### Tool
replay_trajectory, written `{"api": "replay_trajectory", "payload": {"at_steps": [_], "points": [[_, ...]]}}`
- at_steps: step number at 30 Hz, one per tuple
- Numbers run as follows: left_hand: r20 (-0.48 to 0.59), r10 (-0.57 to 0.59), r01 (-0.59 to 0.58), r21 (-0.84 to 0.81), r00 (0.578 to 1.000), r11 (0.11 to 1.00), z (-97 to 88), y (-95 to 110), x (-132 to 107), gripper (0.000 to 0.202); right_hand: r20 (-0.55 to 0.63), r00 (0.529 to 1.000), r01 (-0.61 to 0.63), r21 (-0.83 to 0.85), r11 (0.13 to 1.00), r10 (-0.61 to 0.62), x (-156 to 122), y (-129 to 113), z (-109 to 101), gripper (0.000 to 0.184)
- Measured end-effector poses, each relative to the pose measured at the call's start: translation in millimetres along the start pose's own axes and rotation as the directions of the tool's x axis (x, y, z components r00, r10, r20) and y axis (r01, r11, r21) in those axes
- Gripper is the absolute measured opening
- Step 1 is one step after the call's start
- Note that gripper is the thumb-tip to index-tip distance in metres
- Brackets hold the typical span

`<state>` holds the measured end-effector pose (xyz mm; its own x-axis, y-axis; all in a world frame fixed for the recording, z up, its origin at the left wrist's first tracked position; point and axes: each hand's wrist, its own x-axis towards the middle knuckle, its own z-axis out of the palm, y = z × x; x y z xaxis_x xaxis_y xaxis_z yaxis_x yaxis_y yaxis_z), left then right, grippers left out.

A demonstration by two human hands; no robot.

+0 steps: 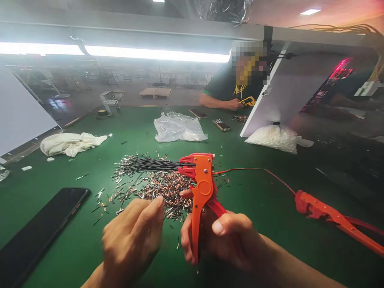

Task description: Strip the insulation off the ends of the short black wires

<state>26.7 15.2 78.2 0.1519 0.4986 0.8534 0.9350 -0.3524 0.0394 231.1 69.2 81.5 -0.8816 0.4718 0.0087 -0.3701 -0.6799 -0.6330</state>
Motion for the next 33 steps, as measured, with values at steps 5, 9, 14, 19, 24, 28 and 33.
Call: {"api": "replay_trajectory", "payload": {"at_steps": [5,9,14,19,24,28,33], "points": [[-0.006,0.053,-0.052,0.020,0.999,0.998,-7.6,5,14,0.025,0.016,0.999,0.032,-0.193,0.981,-0.030,-3,8,-5,0.067],[0.001,0.103,-0.103,-0.010,0.995,0.995,-8.4,8,11,0.027,0.036,0.999,0.017,-0.264,0.964,-0.008,-6,16,-10,0.058],[0.018,0.153,-0.152,-0.059,0.988,0.987,-10.1,13,1,0.029,0.031,1.000,0.004,-0.321,0.947,0.007,-9,17,-11,0.045],[0.024,0.166,-0.165,-0.056,0.986,0.985,-13.7,21,5,0.024,0.056,0.998,0.040,-0.461,0.886,-0.016,-6,13,0,0.035],[0.028,0.158,-0.156,-0.058,0.987,0.986,-14.1,26,10,0.018,-0.041,0.999,-0.010,-0.624,0.782,-0.020,-8,13,5,0.032],[0.027,0.144,-0.142,-0.065,0.989,0.988,-13.1,28,7,0.018,-0.049,0.998,-0.004,-0.565,0.825,-0.028,-9,24,-1,0.036],[0.039,0.121,-0.117,-0.095,0.992,0.989,-12.6,31,6,0.016,-0.118,0.992,-0.029,-0.523,0.852,-0.038,-10,33,-5,0.041]]}}
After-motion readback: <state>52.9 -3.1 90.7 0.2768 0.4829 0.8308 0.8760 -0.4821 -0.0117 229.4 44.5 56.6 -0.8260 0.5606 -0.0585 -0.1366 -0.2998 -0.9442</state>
